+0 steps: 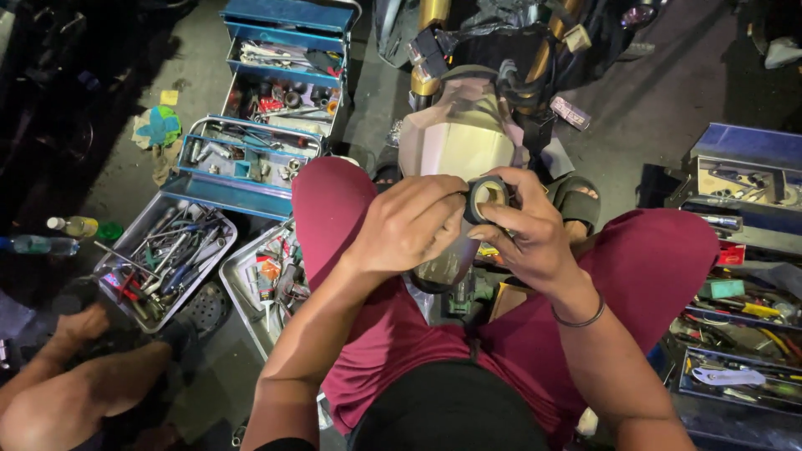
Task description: Wrapping electrical tape around a wire harness and securing components on a motorcycle.
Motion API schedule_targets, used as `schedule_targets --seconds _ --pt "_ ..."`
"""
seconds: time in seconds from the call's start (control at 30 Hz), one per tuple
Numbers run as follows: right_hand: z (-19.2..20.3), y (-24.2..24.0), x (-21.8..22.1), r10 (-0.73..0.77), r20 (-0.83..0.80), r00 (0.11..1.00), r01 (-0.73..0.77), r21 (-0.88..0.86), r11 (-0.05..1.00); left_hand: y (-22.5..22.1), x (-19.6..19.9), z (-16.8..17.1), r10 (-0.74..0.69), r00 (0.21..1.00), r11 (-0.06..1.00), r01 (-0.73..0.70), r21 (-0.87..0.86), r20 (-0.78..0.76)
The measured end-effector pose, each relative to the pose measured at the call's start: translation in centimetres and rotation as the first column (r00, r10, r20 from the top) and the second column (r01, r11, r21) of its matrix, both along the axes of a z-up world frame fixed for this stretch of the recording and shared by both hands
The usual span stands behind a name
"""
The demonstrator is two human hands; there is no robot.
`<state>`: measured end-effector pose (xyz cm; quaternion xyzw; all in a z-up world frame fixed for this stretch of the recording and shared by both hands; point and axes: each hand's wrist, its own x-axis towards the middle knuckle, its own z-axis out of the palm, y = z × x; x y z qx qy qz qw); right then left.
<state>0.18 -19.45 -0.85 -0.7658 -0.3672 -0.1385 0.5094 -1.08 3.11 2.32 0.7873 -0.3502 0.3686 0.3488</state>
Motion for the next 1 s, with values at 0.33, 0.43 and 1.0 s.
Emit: schedule_targets --seconds 0.33,0.43,1.0 --pt "0.2 0.1 -0.2 0.046 -0.081 0.996 -0.046 -0.002 0.999 -0.3 1.0 -1.2 0.074 0.992 0.994 -0.081 0.074 0.1" --pt "0.4 0.2 -0.1 0.043 -0.091 0.995 -0.043 -0.001 0.999 -0.4 1.4 -1.5 0.061 0.995 0.995 -0.067 0.076 0.085" --pt "-1.3 0.1 1.1 0.088 -0.188 0.978 -0.04 0.248 0.968 -1.0 0.3 -2.4 -0.297 0.882 0.865 0.086 -0.494 -0.366"
